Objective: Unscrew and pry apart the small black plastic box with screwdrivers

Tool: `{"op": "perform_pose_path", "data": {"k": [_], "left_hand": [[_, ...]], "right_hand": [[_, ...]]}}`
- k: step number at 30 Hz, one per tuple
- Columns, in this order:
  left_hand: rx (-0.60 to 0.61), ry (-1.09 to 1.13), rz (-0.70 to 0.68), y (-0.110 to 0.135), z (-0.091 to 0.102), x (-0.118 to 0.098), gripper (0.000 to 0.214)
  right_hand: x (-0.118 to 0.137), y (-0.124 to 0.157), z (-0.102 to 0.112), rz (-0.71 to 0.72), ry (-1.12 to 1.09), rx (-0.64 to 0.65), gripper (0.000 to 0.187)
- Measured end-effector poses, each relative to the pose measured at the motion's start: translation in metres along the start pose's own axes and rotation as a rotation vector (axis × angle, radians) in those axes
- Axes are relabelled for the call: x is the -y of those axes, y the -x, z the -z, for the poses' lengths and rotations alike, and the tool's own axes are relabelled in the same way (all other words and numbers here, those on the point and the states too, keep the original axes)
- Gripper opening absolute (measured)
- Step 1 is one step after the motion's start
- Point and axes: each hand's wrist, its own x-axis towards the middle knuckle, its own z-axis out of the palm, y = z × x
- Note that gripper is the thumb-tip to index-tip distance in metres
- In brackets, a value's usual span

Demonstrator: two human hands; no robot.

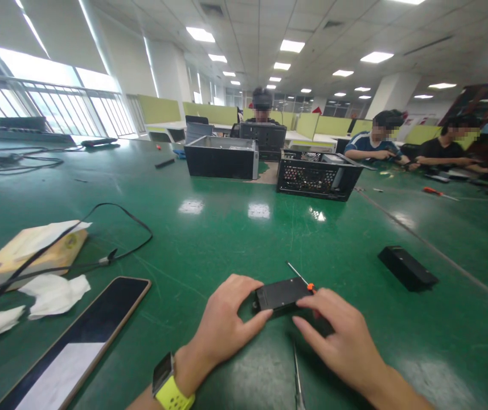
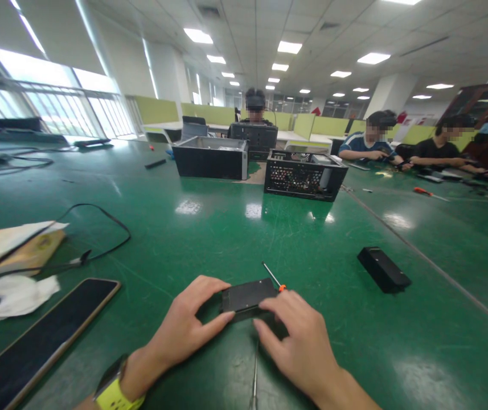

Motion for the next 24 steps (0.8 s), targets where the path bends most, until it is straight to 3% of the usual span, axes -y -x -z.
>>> {"op": "perform_pose_path", "data": {"k": [2,5,8,11,13,18,21,24], "left_hand": [[0.000,-0.002,-0.005,0.000,0.000,-0.001,0.024],[0.006,-0.016,0.002,-0.001,0.000,-0.001,0.025],[0.018,-0.035,0.002,-0.001,-0.001,0.001,0.028],[-0.028,-0.039,0.002,0.000,-0.001,0.005,0.047],[-0.082,-0.043,0.011,0.002,0.001,0.009,0.057],[-0.092,-0.055,0.012,0.003,0.002,0.012,0.048],[-0.074,-0.046,0.001,0.002,0.001,0.009,0.046],[-0.068,-0.049,0.004,0.002,0.000,0.007,0.045]], "right_hand": [[-0.009,-0.015,0.001,0.094,0.090,-0.104,0.039],[-0.017,-0.033,0.001,0.153,0.158,-0.004,0.064],[-0.019,-0.038,-0.001,0.165,0.112,0.091,0.052],[-0.026,-0.038,0.001,0.147,0.065,0.036,0.044],[-0.041,-0.037,0.008,0.012,0.100,-0.103,0.044],[-0.112,-0.030,0.041,-0.500,0.327,-0.484,0.064],[-0.149,-0.022,0.058,-0.696,0.462,-0.533,0.069],[-0.166,-0.016,0.063,-0.758,0.547,-0.474,0.068]]}}
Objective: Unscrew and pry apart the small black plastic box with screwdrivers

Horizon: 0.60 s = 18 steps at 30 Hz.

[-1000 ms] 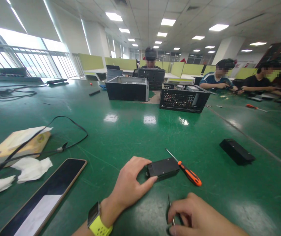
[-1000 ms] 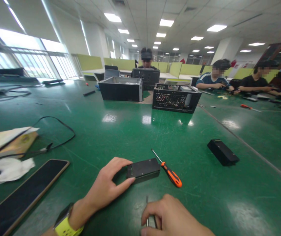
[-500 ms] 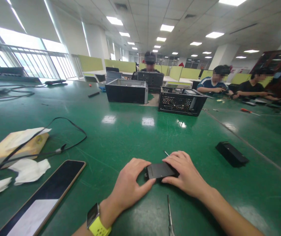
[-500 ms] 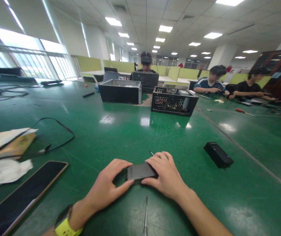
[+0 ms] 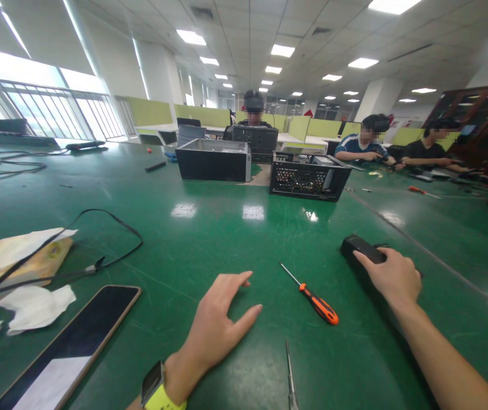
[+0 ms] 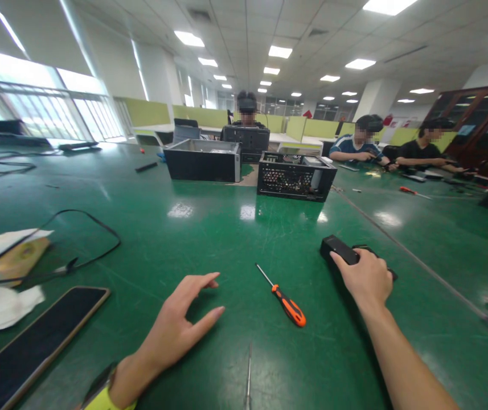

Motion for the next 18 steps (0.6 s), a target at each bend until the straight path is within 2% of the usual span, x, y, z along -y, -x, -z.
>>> {"op": "perform_pose_path", "data": {"k": [8,14,18], "left_hand": [[-0.008,0.000,-0.015,0.000,0.001,0.002,0.042],[0.008,0.002,-0.021,0.000,0.000,0.001,0.038],[0.005,0.000,-0.038,0.000,0.000,0.002,0.032]], "right_hand": [[-0.010,-0.001,-0.002,0.125,0.031,0.052,0.062],[-0.020,-0.001,-0.015,0.271,-0.020,0.104,0.048],[-0.022,-0.003,-0.018,0.328,-0.012,0.121,0.046]]}}
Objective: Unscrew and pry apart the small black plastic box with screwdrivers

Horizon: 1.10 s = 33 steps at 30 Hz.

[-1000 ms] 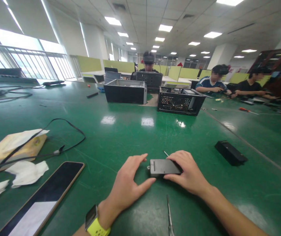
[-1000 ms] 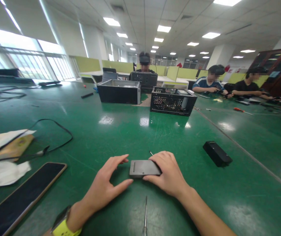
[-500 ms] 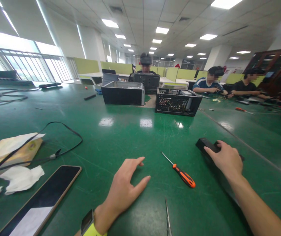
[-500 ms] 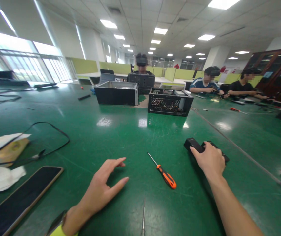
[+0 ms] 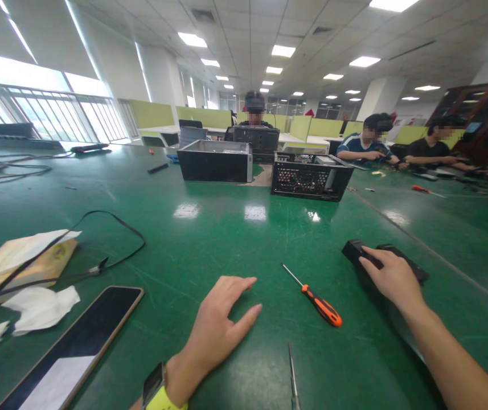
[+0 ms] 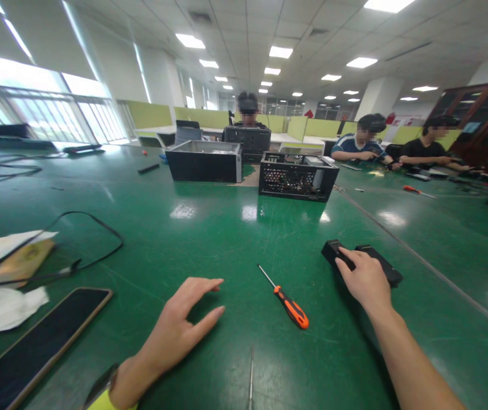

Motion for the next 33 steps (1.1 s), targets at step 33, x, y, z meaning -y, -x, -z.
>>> {"op": "perform_pose_path", "data": {"k": [33], "left_hand": [[0.030,-0.024,-0.017,0.000,0.001,0.000,0.021]], "right_hand": [[-0.035,-0.003,0.012,-0.376,0.094,-0.085,0.057]]}}
